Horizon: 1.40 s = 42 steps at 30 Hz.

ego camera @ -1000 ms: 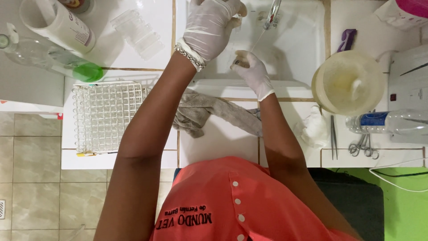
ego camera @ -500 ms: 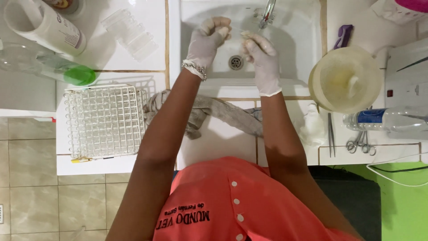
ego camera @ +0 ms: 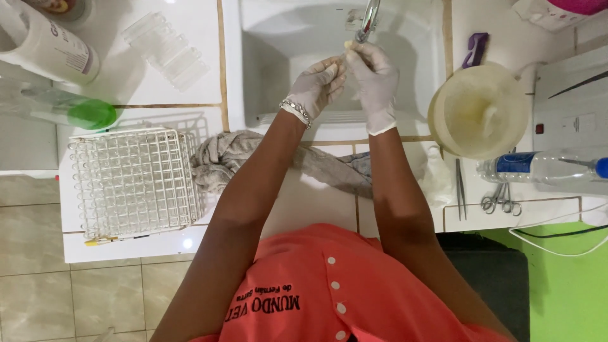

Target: Rinsing small plastic vials under a faucet and placing them into a wire drying rack.

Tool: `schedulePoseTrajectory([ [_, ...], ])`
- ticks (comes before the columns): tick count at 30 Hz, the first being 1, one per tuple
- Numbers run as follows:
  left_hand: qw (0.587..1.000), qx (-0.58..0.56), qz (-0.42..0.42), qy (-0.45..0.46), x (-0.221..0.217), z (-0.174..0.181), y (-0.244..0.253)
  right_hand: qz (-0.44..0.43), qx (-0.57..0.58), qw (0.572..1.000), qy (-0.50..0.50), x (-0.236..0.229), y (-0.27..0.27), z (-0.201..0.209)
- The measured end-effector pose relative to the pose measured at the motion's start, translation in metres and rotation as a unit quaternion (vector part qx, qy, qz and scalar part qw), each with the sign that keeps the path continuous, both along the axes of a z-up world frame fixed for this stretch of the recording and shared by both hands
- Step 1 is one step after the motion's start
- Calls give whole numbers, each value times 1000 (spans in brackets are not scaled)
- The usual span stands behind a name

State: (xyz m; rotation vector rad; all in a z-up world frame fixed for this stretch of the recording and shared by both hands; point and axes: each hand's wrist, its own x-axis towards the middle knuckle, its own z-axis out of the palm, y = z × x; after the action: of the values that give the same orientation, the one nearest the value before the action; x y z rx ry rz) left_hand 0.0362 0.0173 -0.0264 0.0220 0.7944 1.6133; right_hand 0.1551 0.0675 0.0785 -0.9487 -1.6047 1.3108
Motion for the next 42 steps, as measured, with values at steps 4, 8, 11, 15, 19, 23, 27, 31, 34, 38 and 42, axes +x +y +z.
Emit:
schedulePoseTrajectory([
  [4,1000,4,3,10,-5,8,-7,25,30,999,33,0,-1,-3],
  [8,1000,21,3,12,-11,13,-13,24,15,998,52,-2,-3,-2],
  [11,992,89,36,83,-17,37,-19,-1,-84,996,27,1,-10,12],
  [15,941,-37,59,332,-38,84,-24,37,-133,990,12,6,-11,6],
  [19,604,47,22,795,-61,134,-25,122,-132,979,-97,6,-27,20],
  [23,482,-9,-114,869,-74,158,-9,101,-202,965,-137,2,-34,8],
  [27,492,27,-83,866,-85,176,-9,127,-188,959,-168,2,-44,14],
  [31,457,61,-93,882,-91,183,-9,129,-195,954,-188,0,-51,20],
  [34,477,46,-97,872,-80,216,-31,141,-190,953,-190,-1,-54,15],
  [38,672,133,29,728,-69,227,-52,172,-92,956,-219,4,-46,-15],
  [42,545,218,58,807,-54,228,-69,147,-76,960,-225,13,-47,-33],
])
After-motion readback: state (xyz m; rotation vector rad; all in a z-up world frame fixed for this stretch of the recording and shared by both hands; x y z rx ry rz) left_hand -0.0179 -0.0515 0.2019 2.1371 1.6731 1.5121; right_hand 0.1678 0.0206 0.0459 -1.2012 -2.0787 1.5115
